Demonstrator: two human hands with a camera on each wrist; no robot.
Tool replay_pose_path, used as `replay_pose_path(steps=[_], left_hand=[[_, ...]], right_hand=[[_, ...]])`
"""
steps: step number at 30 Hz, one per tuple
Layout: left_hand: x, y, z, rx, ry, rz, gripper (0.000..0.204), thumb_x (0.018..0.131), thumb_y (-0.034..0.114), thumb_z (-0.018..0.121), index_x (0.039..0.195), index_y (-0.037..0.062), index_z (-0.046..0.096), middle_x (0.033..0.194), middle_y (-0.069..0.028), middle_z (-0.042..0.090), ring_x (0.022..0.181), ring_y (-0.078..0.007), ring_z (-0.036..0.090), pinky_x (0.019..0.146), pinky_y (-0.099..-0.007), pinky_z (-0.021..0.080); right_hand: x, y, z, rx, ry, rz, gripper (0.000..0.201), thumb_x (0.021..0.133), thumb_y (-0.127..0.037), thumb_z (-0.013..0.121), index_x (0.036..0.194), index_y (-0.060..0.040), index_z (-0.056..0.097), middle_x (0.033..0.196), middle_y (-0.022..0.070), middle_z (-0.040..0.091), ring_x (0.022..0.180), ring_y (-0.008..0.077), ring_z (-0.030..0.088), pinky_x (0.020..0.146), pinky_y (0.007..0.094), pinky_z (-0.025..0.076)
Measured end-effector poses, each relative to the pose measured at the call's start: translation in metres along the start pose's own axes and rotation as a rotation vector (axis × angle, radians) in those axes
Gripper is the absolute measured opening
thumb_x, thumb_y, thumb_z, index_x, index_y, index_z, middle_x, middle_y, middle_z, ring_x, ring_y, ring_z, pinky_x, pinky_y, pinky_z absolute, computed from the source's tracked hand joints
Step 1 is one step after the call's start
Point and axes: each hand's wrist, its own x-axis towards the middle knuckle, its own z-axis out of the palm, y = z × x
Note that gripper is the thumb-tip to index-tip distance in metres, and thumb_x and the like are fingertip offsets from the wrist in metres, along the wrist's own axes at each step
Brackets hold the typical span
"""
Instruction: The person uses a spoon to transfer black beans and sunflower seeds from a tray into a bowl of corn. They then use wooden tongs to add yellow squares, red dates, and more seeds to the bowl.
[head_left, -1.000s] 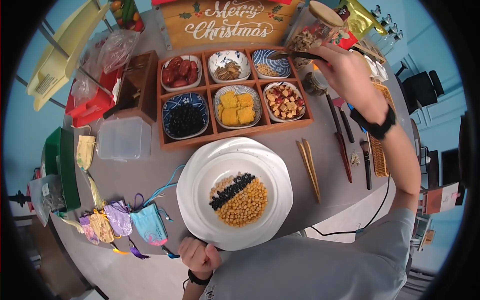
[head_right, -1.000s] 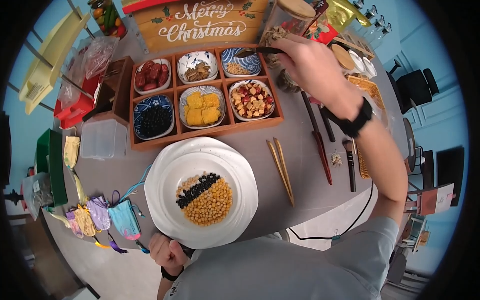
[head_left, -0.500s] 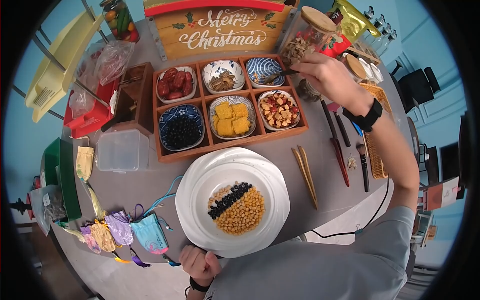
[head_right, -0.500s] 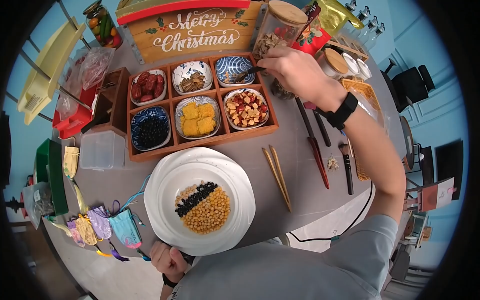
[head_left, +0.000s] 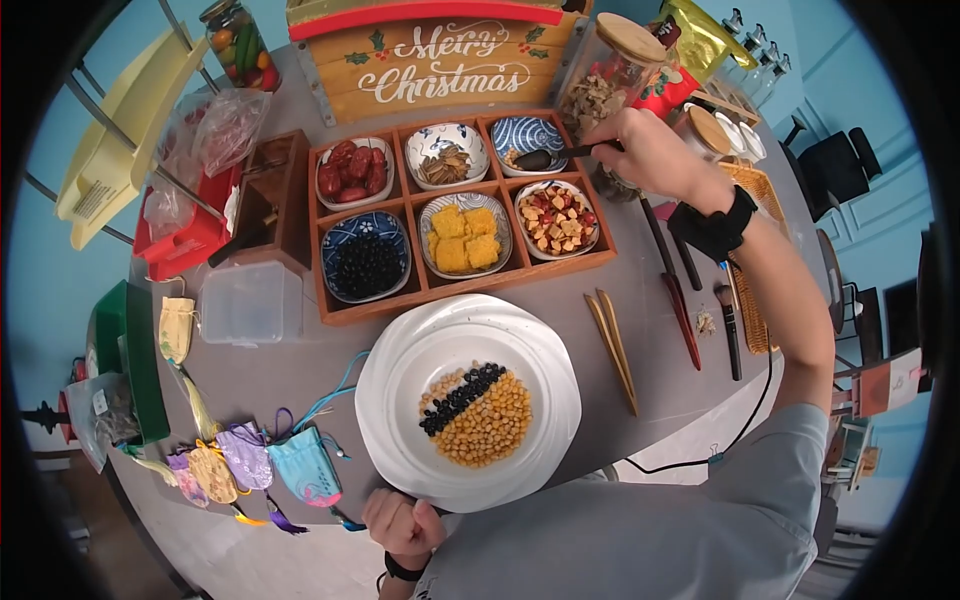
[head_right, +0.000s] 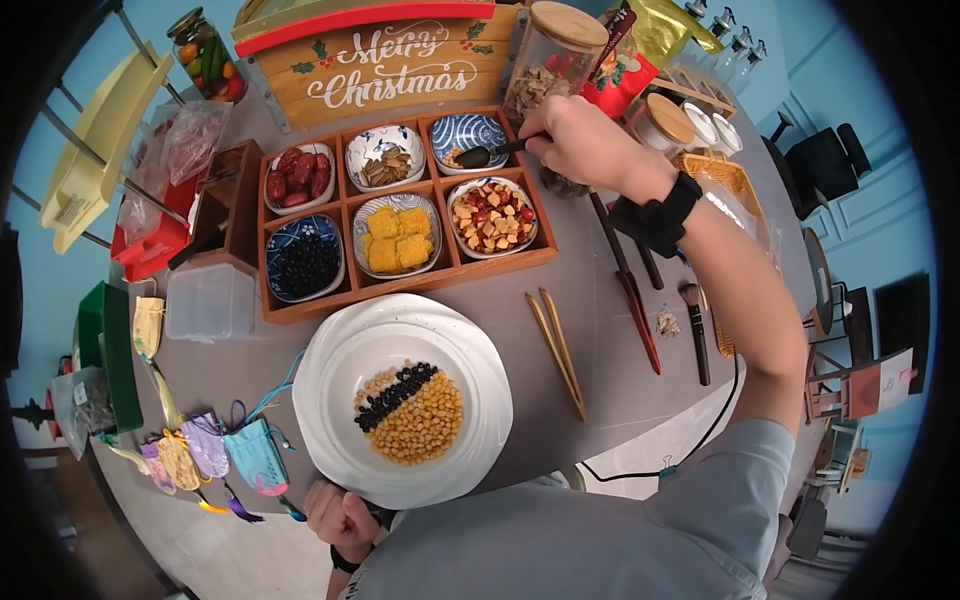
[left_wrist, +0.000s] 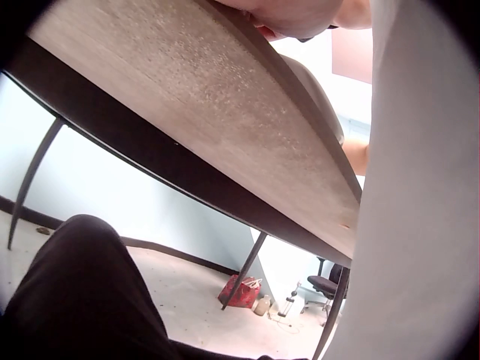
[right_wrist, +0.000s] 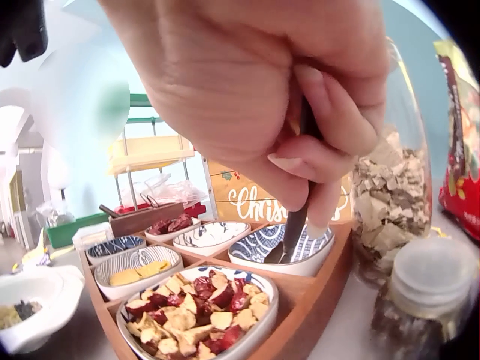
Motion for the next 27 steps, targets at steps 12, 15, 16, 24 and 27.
replay_pose_path(steps=[12,15,16,24,27], left_hand=[[0.002,-0.001,0.002,-0.025,0.020,0.018,0.043,0.089,0.007,0.059,0.057,0.0083,0.030,0.052,-0.0053,0.036,0.044,-0.0247,0.035,0.047,-0.0358,0.026],[0.002,0.000,0.001,-0.016,0.018,0.012,0.043,0.088,0.006,0.059,0.056,0.0080,0.030,0.052,-0.0052,0.036,0.044,-0.0244,0.036,0.046,-0.0358,0.026],[0.003,0.000,0.002,-0.017,0.018,0.014,0.042,0.088,0.006,0.059,0.056,0.0079,0.030,0.052,-0.0052,0.036,0.044,-0.0244,0.036,0.046,-0.0358,0.026],[0.004,0.002,0.001,-0.008,0.013,0.007,0.042,0.088,0.006,0.059,0.056,0.0076,0.032,0.052,-0.0055,0.037,0.044,-0.0246,0.036,0.046,-0.0362,0.026],[0.003,0.001,0.002,-0.029,0.013,0.012,0.043,0.088,0.005,0.060,0.056,0.0075,0.031,0.053,-0.0055,0.037,0.045,-0.0245,0.037,0.046,-0.0363,0.026]], right_hand=[[0.004,0.027,0.023,0.602,-0.163,0.422,0.021,0.093,-0.011,0.065,0.104,0.0037,0.075,0.074,-0.0005,0.068,0.057,0.0028,0.049,0.049,0.0245,0.036],[0.002,0.021,0.025,0.665,-0.119,0.470,0.019,0.091,-0.010,0.064,0.093,0.0070,0.074,0.076,0.0033,0.069,0.070,0.0097,0.057,0.066,0.0285,0.046],[0.001,0.023,0.027,0.674,-0.104,0.454,0.019,0.091,-0.010,0.064,0.093,0.0070,0.074,0.076,0.0032,0.069,0.069,0.0095,0.057,0.065,0.0281,0.046],[-0.015,0.036,0.026,0.773,-0.073,0.468,0.020,0.097,-0.012,0.064,0.108,0.0019,0.073,0.077,-0.0026,0.067,0.059,0.0017,0.048,0.049,0.0207,0.032],[-0.027,0.021,0.008,0.715,-0.034,0.456,0.020,0.097,-0.013,0.064,0.109,0.0012,0.072,0.077,-0.0022,0.067,0.057,0.0007,0.046,0.048,0.0190,0.031]])
